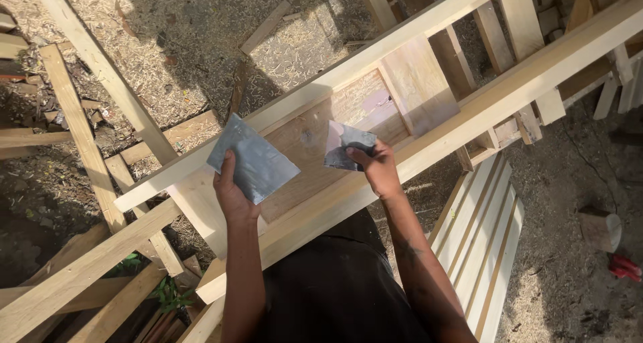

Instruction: The person scoops a pinkish filler from a container with a putty knife and spreads it into gaps on a wooden frame. They smooth the filler with the knife and a second flat tool, then scrape excess material back into the container.

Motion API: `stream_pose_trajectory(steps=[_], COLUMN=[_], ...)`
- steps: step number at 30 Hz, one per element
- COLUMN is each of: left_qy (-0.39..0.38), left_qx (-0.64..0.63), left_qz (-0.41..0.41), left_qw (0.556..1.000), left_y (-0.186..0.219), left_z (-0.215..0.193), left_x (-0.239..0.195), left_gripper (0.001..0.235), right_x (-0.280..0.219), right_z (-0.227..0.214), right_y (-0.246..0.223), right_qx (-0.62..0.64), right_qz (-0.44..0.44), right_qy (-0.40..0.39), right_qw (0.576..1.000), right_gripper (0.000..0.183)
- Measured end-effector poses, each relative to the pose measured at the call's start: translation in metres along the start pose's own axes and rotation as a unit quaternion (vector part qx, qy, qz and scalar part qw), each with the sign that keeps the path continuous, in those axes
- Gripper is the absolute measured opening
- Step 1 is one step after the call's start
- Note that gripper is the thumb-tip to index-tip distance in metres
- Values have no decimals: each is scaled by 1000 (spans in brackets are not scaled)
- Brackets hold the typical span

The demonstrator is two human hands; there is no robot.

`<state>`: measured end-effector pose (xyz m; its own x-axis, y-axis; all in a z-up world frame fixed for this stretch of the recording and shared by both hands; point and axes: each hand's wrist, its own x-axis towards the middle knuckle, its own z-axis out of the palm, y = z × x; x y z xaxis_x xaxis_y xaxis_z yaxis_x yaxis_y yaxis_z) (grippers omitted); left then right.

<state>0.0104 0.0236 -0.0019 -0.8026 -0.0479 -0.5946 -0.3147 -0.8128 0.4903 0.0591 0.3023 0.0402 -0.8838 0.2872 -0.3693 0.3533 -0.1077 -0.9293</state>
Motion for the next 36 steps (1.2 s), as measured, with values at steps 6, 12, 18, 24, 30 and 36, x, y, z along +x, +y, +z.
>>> stream_pose_trajectory(steps=[6,12,18,24,30,36], left_qy=[-45,-97,-143,-146,-123,-104], left_qx=[-46,-45,-38,-23,-13,75], left_qz=[-57,29,131,164,173,240], left_qw=[996,994,980,975,977,962], left_y=[-43,-109,-164,-148,-100,-55], left_z=[36,106,180,204,201,186], left_x=[-35,-98,-177,-213,-223,-205], left_gripper=[40,34,35,37,39,33], right_x=[-59,-83,-94,-105,-92,-82], right_z=[-30,-82,-157,-176,-148,-127], right_y=[-24,-59,-108,-132,-132,-148], right_qx=[103,-15,-120,-156,-157,-294], right_qz=[-76,-445,-581,-585,-540,-452], right_qy=[43,-93,-159,-157,-98,-87], right_qw=[991,890,789,781,821,837], right_gripper=[16,21,25,28,35,47])
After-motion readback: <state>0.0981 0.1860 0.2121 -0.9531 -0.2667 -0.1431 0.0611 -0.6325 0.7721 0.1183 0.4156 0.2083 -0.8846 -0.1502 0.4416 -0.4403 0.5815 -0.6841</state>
